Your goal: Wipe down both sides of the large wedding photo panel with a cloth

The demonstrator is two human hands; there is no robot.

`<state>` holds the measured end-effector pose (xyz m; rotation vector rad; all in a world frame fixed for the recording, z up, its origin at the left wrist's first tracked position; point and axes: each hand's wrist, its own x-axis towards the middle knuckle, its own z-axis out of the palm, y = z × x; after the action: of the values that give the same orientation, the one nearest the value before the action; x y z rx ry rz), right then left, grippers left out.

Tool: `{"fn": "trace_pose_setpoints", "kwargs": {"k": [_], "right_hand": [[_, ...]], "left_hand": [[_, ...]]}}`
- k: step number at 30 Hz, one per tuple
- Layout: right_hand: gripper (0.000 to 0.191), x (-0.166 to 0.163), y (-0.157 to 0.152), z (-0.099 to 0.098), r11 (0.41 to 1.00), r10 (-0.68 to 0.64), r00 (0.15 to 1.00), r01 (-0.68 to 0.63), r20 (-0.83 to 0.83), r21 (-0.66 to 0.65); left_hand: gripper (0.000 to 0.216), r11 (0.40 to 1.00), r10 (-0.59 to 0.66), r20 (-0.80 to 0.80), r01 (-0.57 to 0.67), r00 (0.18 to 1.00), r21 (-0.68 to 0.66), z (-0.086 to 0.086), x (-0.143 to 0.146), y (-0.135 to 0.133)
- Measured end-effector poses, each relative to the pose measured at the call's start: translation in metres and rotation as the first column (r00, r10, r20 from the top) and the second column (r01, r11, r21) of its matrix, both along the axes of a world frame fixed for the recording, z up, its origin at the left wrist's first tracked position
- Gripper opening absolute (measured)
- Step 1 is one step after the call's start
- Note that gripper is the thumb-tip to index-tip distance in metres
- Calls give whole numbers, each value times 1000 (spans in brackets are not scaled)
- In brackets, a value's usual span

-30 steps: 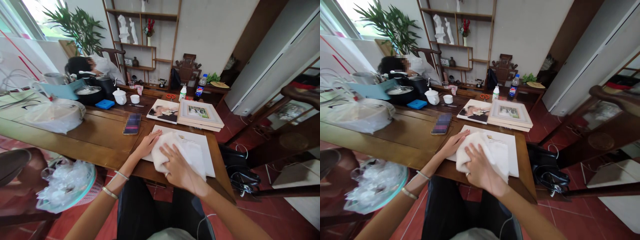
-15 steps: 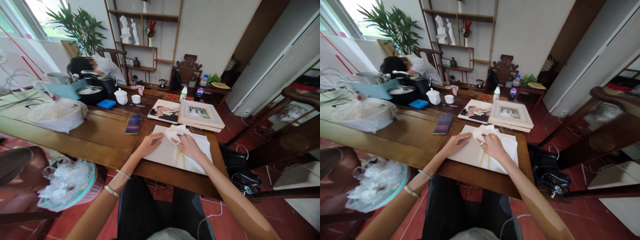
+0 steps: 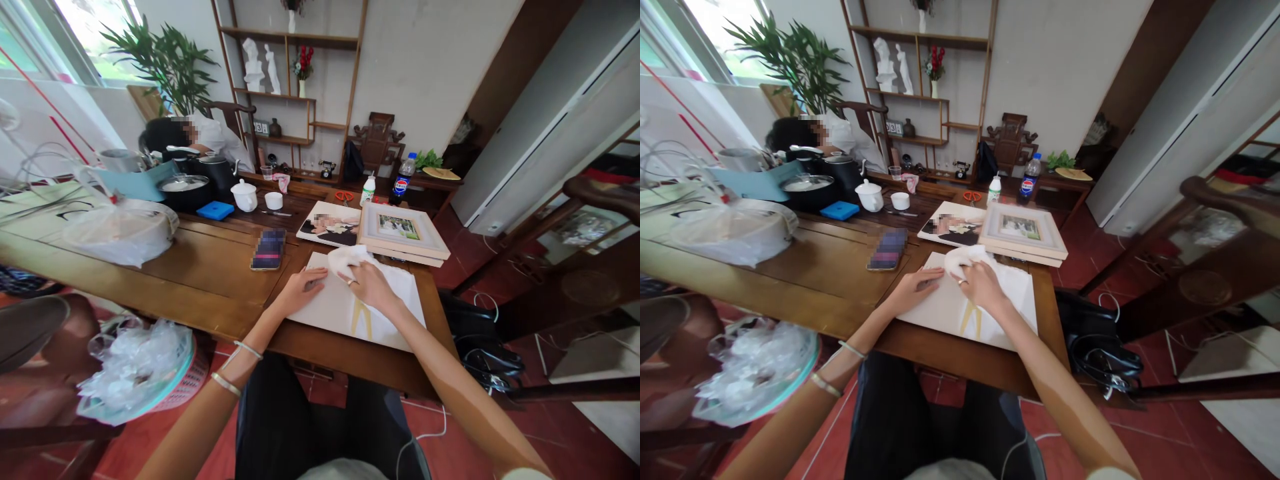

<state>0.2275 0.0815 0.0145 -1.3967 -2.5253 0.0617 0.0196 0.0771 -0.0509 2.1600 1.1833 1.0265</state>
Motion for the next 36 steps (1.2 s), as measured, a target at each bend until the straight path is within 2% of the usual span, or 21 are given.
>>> {"fn": "trace_pose_setpoints", "kwargs": {"k": [5,8,13,16,19,24,28,31,36], "right_hand": [[30,77,-18,-7,985,-173,985,173,1,-7],[23,108,-44,-11,989,-148,989,148,3,-17],[17,114,-110,1,995,-1,1000,0,-17,-95],[12,110,-131,8,983,24,1000,-27,-18,-179],[14,112,-119,5,977,-55,998,50,-15,-206],[20,107,-53,-11,979,-172,985,170,-6,-112],[20,89,-23,-17,989,-147,987,148,64,-4],[25,78,-35,-18,996,-91,990,91,104,3],[34,77,-95,-5,995,1,991,13,134,-104]], "left_hand": [[34,1000,13,3,-13,1000,-17,-2,-1,0],[34,1000,20,15,-20,1000,-14,-2,-1,0],[34,1000,14,-6,-14,1000,-15,-1,0,-1],[35,1000,17,-4,-17,1000,-21,-1,0,-1],[35,1000,18,5,-18,1000,-20,-1,0,-1],[35,1000,16,8,-16,1000,-26,1,0,-2],[34,999,12,25,-11,1000,-35,3,0,-2],[34,999,10,34,-9,999,-41,4,0,-2],[35,999,14,15,-14,1000,-33,1,0,-2]]}}
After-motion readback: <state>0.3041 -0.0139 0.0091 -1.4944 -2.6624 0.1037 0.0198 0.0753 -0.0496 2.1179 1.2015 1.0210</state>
